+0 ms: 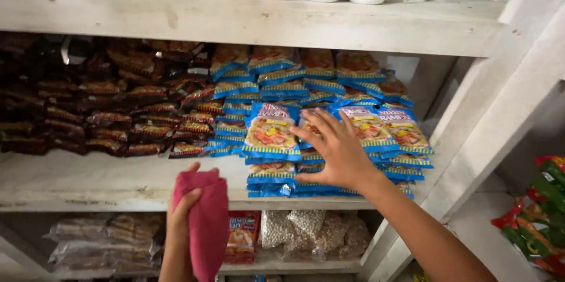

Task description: Wiping down individual ramen packets with a cloth and restocking them on the shelf.

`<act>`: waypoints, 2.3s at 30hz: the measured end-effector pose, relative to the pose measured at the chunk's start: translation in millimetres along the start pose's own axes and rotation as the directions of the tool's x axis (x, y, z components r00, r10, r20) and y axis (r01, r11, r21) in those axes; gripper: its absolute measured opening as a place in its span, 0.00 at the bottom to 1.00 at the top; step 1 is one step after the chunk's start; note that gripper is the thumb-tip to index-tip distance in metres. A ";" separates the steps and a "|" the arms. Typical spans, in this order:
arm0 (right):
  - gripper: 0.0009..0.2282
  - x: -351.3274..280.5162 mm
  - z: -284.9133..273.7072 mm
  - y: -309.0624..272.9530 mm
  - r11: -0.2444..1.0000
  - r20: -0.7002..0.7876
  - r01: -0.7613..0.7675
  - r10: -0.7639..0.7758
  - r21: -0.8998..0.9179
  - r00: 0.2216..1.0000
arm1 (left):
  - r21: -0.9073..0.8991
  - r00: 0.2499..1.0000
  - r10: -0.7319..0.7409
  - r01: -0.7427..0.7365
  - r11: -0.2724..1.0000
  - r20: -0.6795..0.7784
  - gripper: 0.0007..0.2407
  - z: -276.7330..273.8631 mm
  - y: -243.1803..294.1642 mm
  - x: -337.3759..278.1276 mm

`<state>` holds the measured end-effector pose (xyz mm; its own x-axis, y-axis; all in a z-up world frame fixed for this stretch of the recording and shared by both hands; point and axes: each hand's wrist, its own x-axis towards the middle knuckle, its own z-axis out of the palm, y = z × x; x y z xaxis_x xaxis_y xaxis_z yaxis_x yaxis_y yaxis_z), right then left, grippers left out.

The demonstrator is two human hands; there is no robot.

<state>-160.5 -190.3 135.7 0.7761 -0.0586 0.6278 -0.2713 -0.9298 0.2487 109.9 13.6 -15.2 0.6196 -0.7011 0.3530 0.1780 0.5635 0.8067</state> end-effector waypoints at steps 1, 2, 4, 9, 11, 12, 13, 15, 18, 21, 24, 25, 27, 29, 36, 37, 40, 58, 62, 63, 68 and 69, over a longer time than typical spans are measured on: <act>0.37 1.0 -2.1 -5.8 0.999 -0.092 0.052 -0.051 0.001 0.994 | -0.082 1.000 -0.022 0.021 0.996 -0.020 0.30 -12.6 -4.9 -4.3; 0.32 -4.3 -1.4 -16.1 0.995 -0.164 0.099 -0.095 0.017 0.982 | -0.163 0.996 -0.067 0.057 0.985 -0.054 0.30 -27.9 -12.7 -20.6; 0.25 -29.6 13.6 -18.6 0.984 -0.216 0.178 -0.170 0.022 0.962 | -0.288 0.979 -0.148 0.103 0.952 -0.140 0.27 -63.4 -27.2 -47.6; 0.12 -117.1 107.9 -50.5 0.886 -0.376 0.458 -0.401 0.073 0.836 | -0.508 0.878 -0.190 -0.069 0.859 -0.440 0.19 -197.2 -94.6 -145.1; 0.08 -163.0 143.9 -73.7 0.909 -0.250 0.362 -0.309 0.207 0.918 | -0.508 0.846 -0.102 -0.213 0.834 -0.523 0.15 -230.1 -110.6 -169.1; 0.08 -178.4 169.2 -87.4 0.897 -0.231 0.370 -0.317 0.242 0.920 | -0.502 0.823 -0.120 -0.217 0.837 -0.555 0.15 -224.0 -92.6 -175.4; 0.08 -195.7 194.7 -99.4 0.896 -0.137 0.296 -0.265 0.332 0.955 | -0.470 0.825 -0.082 -0.234 0.851 -0.559 0.16 -217.5 -77.1 -178.6; 0.08 -234.1 239.4 -127.4 0.885 0.010 0.178 -0.202 0.430 0.979 | -0.445 0.817 -0.091 -0.212 0.870 -0.569 0.17 -206.9 -54.6 -183.0; 0.10 -286.7 296.8 -168.6 0.877 0.300 -0.087 -0.067 0.472 0.952 | -0.496 0.866 -0.105 -0.177 0.850 -0.489 0.21 -214.6 -50.7 -190.7; 0.13 -351.5 352.9 -200.3 0.745 0.565 -0.412 0.057 0.524 0.823 | -0.415 0.791 -0.087 -0.220 0.883 -0.605 0.14 -249.0 -66.0 -204.3; 0.09 -431.2 433.0 -237.1 0.612 0.729 -0.654 0.175 0.446 0.662 | -0.282 0.721 0.006 -0.279 0.918 -0.693 0.09 -259.5 -56.2 -197.7; 0.10 -452.6 452.0 -251.4 0.563 0.698 -0.659 0.191 0.498 0.690 | -0.400 0.741 -0.080 -0.265 0.877 -0.666 0.09 -243.1 -48.6 -190.6; 0.10 -512.1 502.3 -276.8 0.511 0.681 -0.668 0.199 0.542 0.705 | -0.513 0.748 -0.174 -0.248 0.822 -0.641 0.10 -216.1 -36.4 -181.9; 0.09 -582.4 566.7 -302.1 -0.074 0.929 -0.946 0.227 0.314 0.291 | -0.537 0.745 -0.283 -0.118 0.835 -0.604 0.12 -194.7 -21.2 -173.1; 0.12 -532.9 620.2 -317.3 -0.797 0.911 -0.540 -0.033 -0.271 -0.410 | -0.471 0.645 -0.279 -0.143 0.871 -0.712 0.12 -200.3 -19.2 -182.7; 0.12 -517.1 609.5 -314.1 -0.833 0.915 -0.501 -0.013 -0.233 -0.403 | -0.465 0.627 -0.294 -0.125 0.876 -0.722 0.12 -195.8 -18.0 -179.3; 0.14 -519.5 606.2 -311.1 -0.900 0.903 -0.382 -0.029 -0.211 -0.429 | -0.494 0.626 -0.341 -0.082 0.866 -0.702 0.12 -199.2 -30.7 -176.7; 0.26 -355.7 299.3 -230.2 -0.930 0.927 -0.239 0.198 0.281 0.320 | 0.334 0.874 -0.262 0.411 0.848 -0.410 0.10 -40.2 -135.0 -154.3; 0.31 -322.4 259.8 -236.4 -0.756 0.818 -0.355 0.403 0.551 0.411 | 0.855 0.979 0.150 0.038 0.517 -0.135 0.11 25.8 -109.7 -148.3; 0.31 -316.7 251.2 -234.0 -0.746 0.810 -0.358 0.408 0.562 0.421 | 0.852 0.977 0.164 0.028 0.523 -0.133 0.11 33.1 -110.1 -152.6; 0.26 -285.5 215.6 -227.2 -0.913 0.823 -0.037 0.349 0.407 0.447 | 0.896 0.907 0.417 -0.229 0.381 0.055 0.17 59.3 -121.0 -187.3; 0.26 -288.1 217.3 -226.0 -0.912 0.814 -0.034 0.347 0.408 0.466 | 0.898 0.899 0.433 -0.240 0.369 0.062 0.17 66.4 -118.9 -193.4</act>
<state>-199.1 -42.2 -261.6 0.7308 -0.6457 -0.2216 0.4533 0.7017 -0.5497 -81.9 53.1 -147.9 0.5867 -0.4134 0.6964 -0.7695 -0.0166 0.6385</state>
